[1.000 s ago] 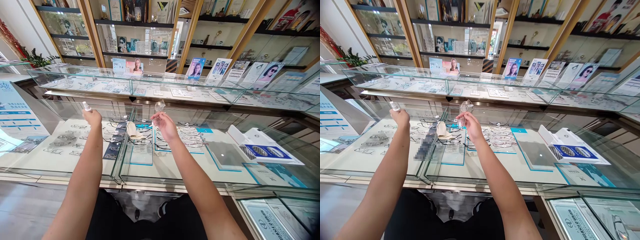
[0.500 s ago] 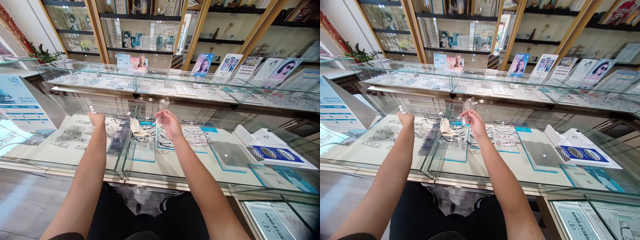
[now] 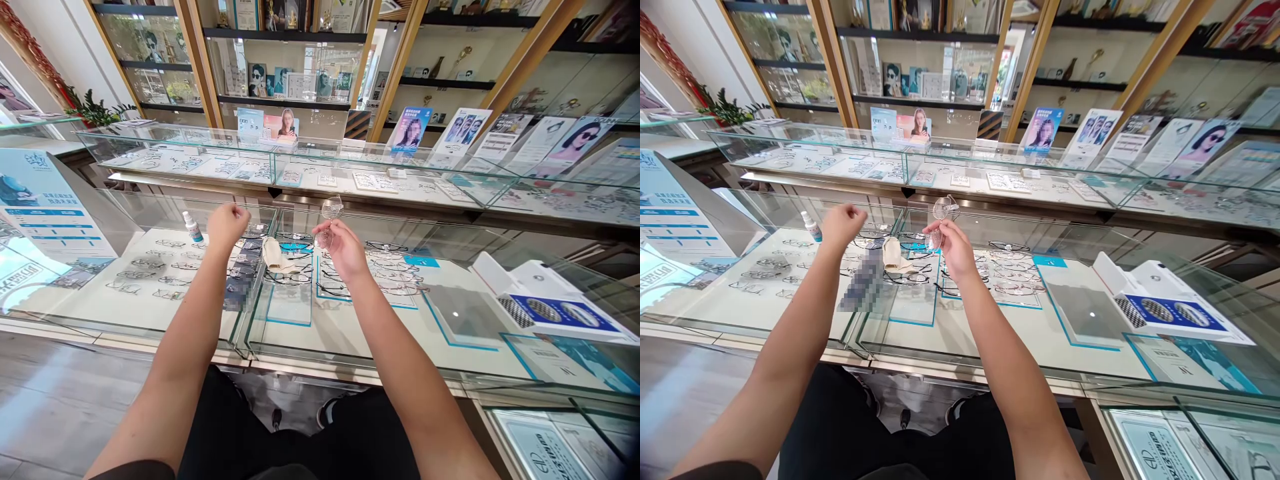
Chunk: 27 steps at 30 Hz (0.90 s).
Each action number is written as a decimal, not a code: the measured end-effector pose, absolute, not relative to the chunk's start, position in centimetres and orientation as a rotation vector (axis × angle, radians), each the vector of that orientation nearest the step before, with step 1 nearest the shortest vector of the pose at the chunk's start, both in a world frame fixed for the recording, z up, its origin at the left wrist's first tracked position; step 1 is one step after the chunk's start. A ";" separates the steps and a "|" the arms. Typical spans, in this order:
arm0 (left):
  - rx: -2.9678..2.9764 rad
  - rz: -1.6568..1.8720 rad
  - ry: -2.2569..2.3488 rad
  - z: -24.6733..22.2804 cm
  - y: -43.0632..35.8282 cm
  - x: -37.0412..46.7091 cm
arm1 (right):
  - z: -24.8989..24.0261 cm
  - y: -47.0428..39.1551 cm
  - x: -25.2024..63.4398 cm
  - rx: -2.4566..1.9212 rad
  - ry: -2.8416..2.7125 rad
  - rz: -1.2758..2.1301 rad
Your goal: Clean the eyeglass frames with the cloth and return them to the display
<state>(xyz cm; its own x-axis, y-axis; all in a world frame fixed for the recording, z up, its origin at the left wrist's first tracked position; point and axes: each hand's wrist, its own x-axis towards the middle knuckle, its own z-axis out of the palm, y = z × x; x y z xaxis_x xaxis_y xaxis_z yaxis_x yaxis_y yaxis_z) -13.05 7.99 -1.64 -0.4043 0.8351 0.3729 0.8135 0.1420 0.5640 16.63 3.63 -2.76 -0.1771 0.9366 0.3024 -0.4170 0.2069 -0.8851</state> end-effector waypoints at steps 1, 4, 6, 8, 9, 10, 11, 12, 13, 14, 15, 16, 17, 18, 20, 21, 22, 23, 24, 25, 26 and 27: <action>1.730 1.005 2.328 -1.9 8.0 -12.4 | -2.8 3.6 16.6 -0.598 -1.186 1.340; 1.775 0.717 2.303 -3.0 8.2 -10.8 | -2.8 3.5 16.5 -0.619 -1.201 1.338; 1.793 0.576 2.300 -3.6 8.4 -10.3 | -2.7 3.5 16.5 -0.625 -1.199 1.343; 1.802 0.475 2.304 -3.9 8.5 -10.1 | -2.7 3.4 16.4 -0.617 -1.194 1.351; 1.804 0.437 2.306 -4.0 8.6 -10.1 | -2.7 3.4 16.5 -0.610 -1.192 1.353; 1.804 0.407 2.306 -4.1 8.7 -10.1 | -2.8 3.5 16.5 -0.602 -1.191 1.355; 1.802 0.385 2.304 -4.0 8.7 -10.1 | -2.8 3.5 16.5 -0.596 -1.189 1.356; 1.796 0.368 2.299 -4.0 8.8 -10.1 | -2.8 3.5 16.5 -0.592 -1.188 1.355; 1.787 0.359 2.290 -4.0 8.8 -10.1 | -2.8 3.5 16.5 -0.591 -1.187 1.354; 1.777 0.360 2.279 -3.9 8.8 -10.1 | -2.7 3.5 16.5 -0.591 -1.186 1.351; 1.768 0.373 2.264 -3.9 8.8 -10.1 | -2.7 3.5 16.5 -0.591 -1.185 1.348; 1.762 0.400 2.243 -3.9 8.7 -10.1 | -2.7 3.5 16.5 -0.589 -1.184 1.346; 1.759 0.444 2.218 -3.9 8.7 -10.0 | -2.7 3.5 16.5 -0.587 -1.181 1.346; 1.758 0.504 2.188 -3.8 8.7 -10.0 | -2.7 3.5 16.5 -0.586 -1.178 1.347; 1.745 0.660 2.117 -3.8 8.7 -9.9 | -2.7 3.5 16.5 -0.589 -1.175 1.348; 1.727 0.745 2.075 -3.8 8.7 -9.8 | -2.6 3.5 16.5 -0.591 -1.174 1.346; 1.701 0.830 2.029 -3.7 8.7 -9.8 | -2.6 3.5 16.5 -0.594 -1.172 1.343; 1.669 0.912 1.976 -3.7 8.7 -9.8 | -2.6 3.6 16.5 -0.597 -1.170 1.341; 1.634 0.991 1.916 -3.5 8.6 -9.7 | -2.6 3.6 16.5 -0.598 -1.166 1.339; 1.598 1.065 1.846 -3.3 8.5 -9.7 | -2.5 3.5 16.5 -0.600 -1.162 1.337; 1.559 1.134 1.765 -3.1 8.4 -9.6 | -2.5 3.5 16.6 -0.601 -1.159 1.336; 1.519 1.196 1.679 -2.8 8.2 -9.5 | -2.4 3.5 16.6 -0.602 -1.159 1.335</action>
<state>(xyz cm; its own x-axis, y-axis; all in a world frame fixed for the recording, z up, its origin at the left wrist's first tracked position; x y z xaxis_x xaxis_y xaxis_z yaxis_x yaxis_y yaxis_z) -9.49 8.24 -2.78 -0.1898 0.9705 0.1485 0.4576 -0.0464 0.8880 16.59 3.45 -2.42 -0.1584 0.9422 0.2954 -0.4250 0.2050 -0.8817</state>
